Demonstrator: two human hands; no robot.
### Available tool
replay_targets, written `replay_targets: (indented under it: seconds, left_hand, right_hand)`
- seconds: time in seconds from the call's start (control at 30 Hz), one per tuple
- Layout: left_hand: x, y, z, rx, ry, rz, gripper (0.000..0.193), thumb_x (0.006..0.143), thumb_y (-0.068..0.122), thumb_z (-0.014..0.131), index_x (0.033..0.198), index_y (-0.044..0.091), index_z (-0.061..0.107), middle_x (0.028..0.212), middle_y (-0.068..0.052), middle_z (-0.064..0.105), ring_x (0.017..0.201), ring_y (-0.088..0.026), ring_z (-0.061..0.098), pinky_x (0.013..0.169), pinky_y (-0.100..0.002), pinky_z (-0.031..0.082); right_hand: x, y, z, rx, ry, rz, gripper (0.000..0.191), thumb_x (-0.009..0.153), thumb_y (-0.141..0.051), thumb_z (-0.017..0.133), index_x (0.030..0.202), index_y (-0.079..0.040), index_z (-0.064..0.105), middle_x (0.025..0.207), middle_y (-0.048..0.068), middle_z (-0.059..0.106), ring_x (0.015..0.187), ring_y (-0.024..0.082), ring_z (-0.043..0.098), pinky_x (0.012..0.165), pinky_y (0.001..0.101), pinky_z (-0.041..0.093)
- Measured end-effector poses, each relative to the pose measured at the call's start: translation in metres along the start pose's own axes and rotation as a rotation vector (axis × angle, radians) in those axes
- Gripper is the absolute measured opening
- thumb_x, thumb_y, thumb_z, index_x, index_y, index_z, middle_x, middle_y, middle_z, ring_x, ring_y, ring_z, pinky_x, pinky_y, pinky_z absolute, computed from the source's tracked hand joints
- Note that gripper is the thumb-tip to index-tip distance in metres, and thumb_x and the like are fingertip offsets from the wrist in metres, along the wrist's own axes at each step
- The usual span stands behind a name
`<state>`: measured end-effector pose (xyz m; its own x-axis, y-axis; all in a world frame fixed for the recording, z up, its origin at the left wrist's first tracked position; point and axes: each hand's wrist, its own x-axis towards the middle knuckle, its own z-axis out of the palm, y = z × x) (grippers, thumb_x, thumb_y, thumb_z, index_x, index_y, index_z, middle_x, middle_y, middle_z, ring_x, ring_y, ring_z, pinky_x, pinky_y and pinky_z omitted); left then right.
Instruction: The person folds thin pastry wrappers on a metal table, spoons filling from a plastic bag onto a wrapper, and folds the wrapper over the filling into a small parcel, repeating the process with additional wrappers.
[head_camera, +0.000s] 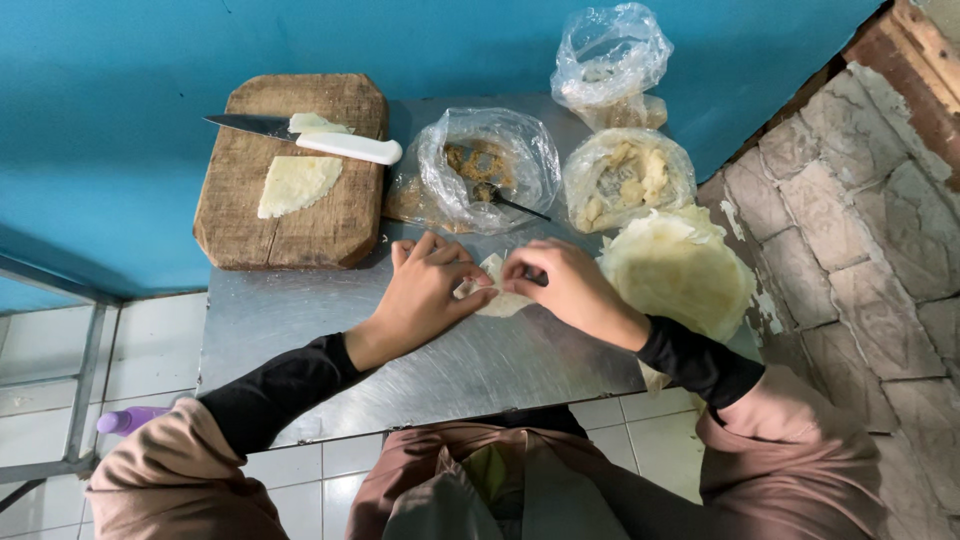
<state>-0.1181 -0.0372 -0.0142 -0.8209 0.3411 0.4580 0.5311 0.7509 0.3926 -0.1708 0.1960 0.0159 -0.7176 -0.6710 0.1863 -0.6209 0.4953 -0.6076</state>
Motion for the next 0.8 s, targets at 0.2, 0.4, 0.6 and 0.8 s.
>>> replay_targets:
  seconds: [0.2,0.4,0.6,0.8]
  left_hand:
    - [0.001,-0.002,0.004,-0.027,-0.064,-0.103,0.020,0.086,0.042,0.077,0.089,0.023,0.081,0.096,0.003,0.068,0.106,-0.021,0.054,0.094,-0.044,0.030]
    - [-0.003,-0.001,0.003,0.056,0.052,0.045,0.023,0.090,0.041,0.075,0.102,0.021,0.076,0.109,0.001,0.064,0.112,-0.025,0.052,0.092,-0.046,0.031]
    - [-0.002,-0.002,0.000,0.128,0.073,0.140,0.023,0.091,0.041,0.076,0.100,0.020,0.077,0.111,0.000,0.062,0.113,-0.026,0.050,0.091,-0.047,0.031]
    - [0.003,-0.006,-0.001,0.044,0.047,0.078,0.023,0.089,0.042,0.076,0.096,0.021,0.080,0.110,0.000,0.062,0.114,-0.026,0.049,0.093,-0.049,0.032]
  right_hand:
    - [-0.010,-0.005,0.007,-0.231,0.114,-0.217,0.011,0.089,-0.017,0.075,0.097,-0.010,0.078,0.100,0.002,0.076,0.092,0.022,0.065,0.084,0.0353,0.050]
    - [-0.008,-0.001,0.007,-0.255,0.047,-0.191,0.015,0.089,-0.021,0.076,0.099,-0.009,0.079,0.100,0.004,0.075,0.092,0.023,0.064,0.083,0.0365,0.051]
    - [0.000,0.000,0.004,-0.204,0.061,-0.136,0.014,0.087,-0.021,0.079,0.095,-0.010,0.079,0.096,0.005,0.074,0.092,0.025,0.064,0.085,0.0383,0.050]
    - [-0.001,-0.005,0.003,-0.180,0.069,-0.109,0.013,0.088,-0.018,0.076,0.100,-0.011,0.079,0.097,0.002,0.075,0.090,0.025,0.064,0.084,0.0379,0.050]
